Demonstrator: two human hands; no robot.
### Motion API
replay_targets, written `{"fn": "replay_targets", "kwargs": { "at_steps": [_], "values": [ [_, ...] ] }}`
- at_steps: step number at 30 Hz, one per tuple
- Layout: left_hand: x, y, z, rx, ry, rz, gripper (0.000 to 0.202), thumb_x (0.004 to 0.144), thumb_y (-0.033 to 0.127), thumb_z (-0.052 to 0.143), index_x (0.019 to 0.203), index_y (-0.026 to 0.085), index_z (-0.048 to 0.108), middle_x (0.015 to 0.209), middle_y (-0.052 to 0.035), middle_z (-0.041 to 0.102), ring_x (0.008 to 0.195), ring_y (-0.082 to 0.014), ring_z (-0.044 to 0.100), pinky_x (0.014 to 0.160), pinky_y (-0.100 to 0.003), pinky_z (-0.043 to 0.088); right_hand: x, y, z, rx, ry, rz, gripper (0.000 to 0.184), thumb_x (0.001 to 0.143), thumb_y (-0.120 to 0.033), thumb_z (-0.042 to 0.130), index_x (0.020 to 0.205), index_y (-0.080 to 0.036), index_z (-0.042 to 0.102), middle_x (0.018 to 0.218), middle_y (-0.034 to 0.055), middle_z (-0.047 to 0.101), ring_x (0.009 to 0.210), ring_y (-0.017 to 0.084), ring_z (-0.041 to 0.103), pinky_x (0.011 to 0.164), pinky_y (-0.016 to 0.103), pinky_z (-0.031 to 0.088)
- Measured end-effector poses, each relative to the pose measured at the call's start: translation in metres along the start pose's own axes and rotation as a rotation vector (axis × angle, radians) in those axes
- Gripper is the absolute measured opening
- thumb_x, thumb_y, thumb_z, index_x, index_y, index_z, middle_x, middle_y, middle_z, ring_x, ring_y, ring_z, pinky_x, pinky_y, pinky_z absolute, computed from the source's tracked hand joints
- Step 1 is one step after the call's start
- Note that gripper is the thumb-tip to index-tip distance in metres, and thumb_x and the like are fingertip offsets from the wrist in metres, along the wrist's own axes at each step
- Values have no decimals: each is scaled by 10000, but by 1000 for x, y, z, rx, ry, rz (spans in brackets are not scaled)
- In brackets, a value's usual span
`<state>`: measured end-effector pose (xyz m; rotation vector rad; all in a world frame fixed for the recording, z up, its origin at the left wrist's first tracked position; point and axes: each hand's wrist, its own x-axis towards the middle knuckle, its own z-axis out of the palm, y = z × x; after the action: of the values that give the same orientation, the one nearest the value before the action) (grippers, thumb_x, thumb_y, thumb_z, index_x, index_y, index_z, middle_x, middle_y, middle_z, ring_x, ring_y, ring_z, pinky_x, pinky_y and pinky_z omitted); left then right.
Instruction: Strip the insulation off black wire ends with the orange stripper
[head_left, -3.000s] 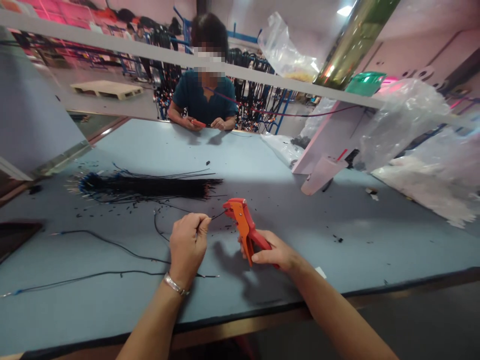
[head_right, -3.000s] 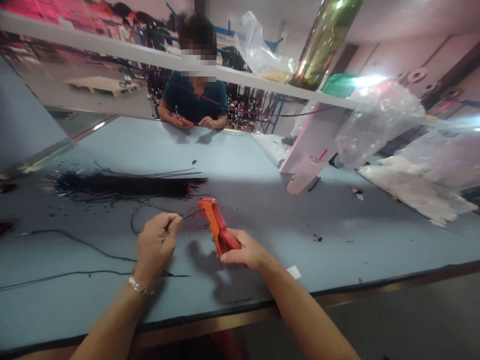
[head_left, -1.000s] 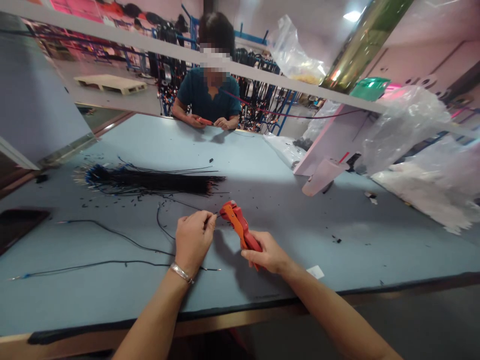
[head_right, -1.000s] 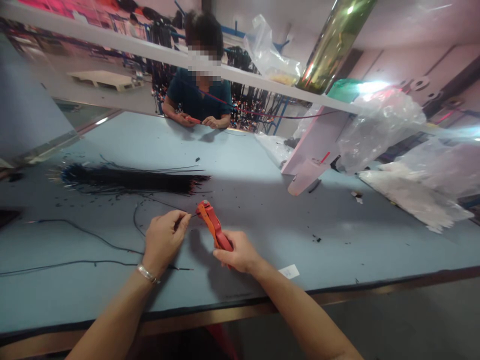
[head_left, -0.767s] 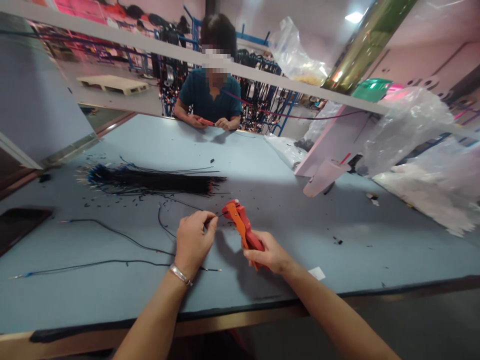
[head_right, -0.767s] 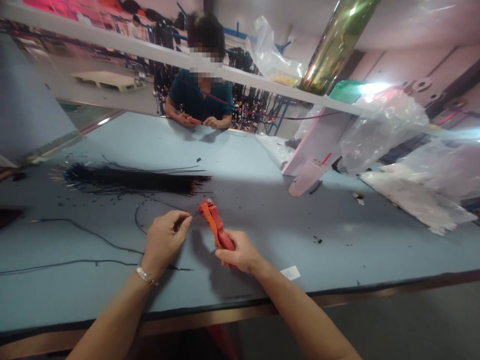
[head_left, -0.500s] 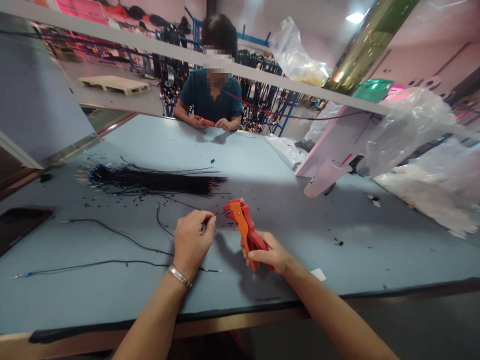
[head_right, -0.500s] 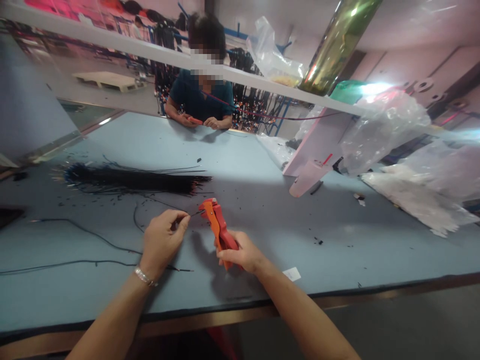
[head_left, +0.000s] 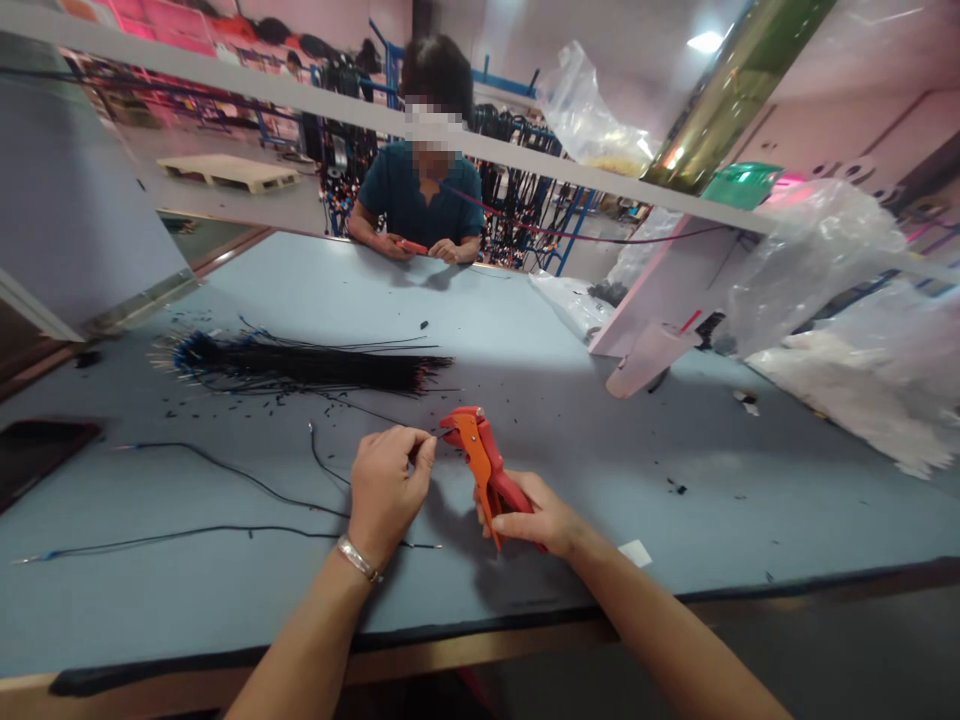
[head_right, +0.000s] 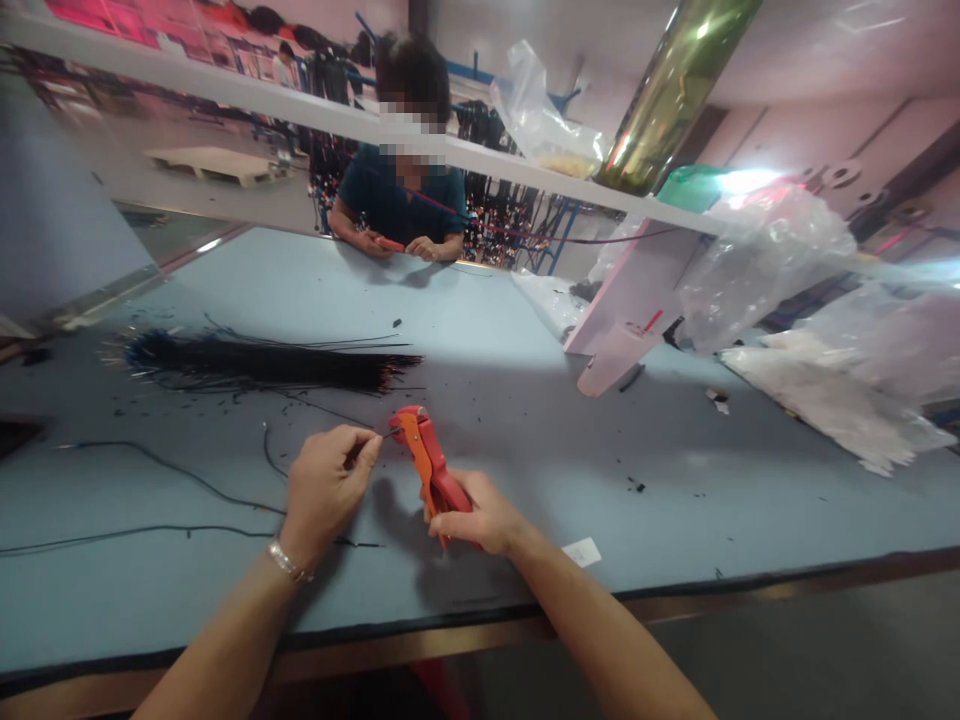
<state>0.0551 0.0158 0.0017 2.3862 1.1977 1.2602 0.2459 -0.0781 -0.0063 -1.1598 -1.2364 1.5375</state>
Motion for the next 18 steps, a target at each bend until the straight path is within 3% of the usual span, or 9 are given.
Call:
{"fn": "replay_targets", "kwargs": {
  "at_steps": [10, 18],
  "values": [
    [1, 6, -3, -86, 11, 8, 229, 896, 280, 495, 698, 191, 570, 624, 19, 578, 594, -125, 487, 704, -297, 376, 0, -1, 3, -110, -3, -37, 369, 685, -430, 725, 859, -145, 569, 761, 28, 591, 648, 143, 556, 596, 264, 465],
    [1, 8, -4, -84, 9, 23, 202, 878, 254, 509, 697, 193, 572, 616, 21, 585, 608, -129, 513, 716, -304, 376, 1, 0, 5, -161, 83, -33, 331, 703, -436, 701, 793, -161, 539, 636, -12, 535, 497, 114, 518, 430, 223, 434]
  ]
}}
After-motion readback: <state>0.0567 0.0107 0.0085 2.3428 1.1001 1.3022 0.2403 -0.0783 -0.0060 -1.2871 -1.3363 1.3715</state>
